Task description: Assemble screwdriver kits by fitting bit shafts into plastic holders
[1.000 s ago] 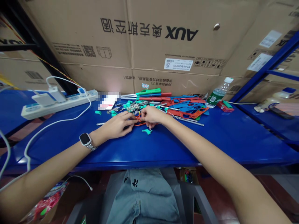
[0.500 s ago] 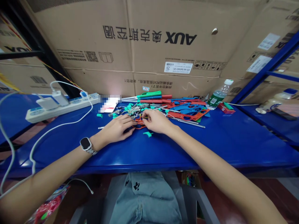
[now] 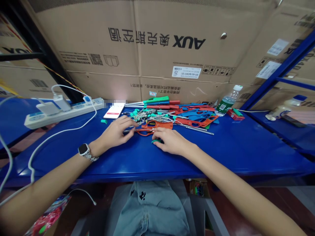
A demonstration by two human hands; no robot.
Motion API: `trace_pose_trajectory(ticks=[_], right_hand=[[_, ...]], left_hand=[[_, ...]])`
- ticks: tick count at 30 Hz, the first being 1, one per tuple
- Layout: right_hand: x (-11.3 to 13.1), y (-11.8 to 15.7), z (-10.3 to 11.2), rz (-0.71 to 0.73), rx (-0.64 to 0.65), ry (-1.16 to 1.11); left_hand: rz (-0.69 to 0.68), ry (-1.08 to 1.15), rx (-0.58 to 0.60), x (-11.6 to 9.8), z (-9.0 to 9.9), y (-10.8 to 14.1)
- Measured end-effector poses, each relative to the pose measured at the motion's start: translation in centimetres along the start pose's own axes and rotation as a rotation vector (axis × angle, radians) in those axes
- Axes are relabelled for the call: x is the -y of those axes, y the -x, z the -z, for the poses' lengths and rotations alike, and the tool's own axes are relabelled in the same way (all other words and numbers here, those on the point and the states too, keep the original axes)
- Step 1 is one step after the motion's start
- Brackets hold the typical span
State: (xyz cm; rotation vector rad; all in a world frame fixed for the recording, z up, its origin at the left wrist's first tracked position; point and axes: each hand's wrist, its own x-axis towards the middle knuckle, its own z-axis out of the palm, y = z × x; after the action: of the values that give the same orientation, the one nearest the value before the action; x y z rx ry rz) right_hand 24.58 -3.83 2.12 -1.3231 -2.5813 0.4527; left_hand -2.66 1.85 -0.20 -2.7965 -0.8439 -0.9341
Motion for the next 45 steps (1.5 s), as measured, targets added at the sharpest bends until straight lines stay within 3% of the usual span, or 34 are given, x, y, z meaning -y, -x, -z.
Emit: trace_pose_trajectory(ticks=[5, 10, 15, 22, 36, 43, 45], right_hand=[[0.1, -0.4, -0.3, -0.027, -0.111, -0.097], [0.2, -3.7, 0.2, -0.029, -0.306, -0.468], [0.1, -7.2, 0.2, -0.057, -0.403, -0.666], [0.0, -7.8, -1.1, -0.144, -0.349, -0.87], [-0.6, -7.0, -2.2, -0.082, -0.324, -0.983], [-1.6, -5.7, -1.2, 0.019, -0.12, -1.012], [-1.9, -5.6, -1.3, 0.041, -0.119, -1.007]], left_hand=[[-0.001, 0.09, -0.078, 0.1, 0.5, -0.3], [0.039, 0.367, -0.075, -0.4, 0.4, -2.5], [0.255, 0.66, -0.058, -0.2, -1.0, -4.2], [0.345, 0.869, 0.057, 0.8, -1.2, -2.3], [0.431, 0.993, 0.059, 0.1, -1.5, -2.1], [0.463, 0.938, 0.036, 0.3, -0.9, -1.9], [0.468, 0.913, 0.016, 0.6, -0.7, -1.8]])
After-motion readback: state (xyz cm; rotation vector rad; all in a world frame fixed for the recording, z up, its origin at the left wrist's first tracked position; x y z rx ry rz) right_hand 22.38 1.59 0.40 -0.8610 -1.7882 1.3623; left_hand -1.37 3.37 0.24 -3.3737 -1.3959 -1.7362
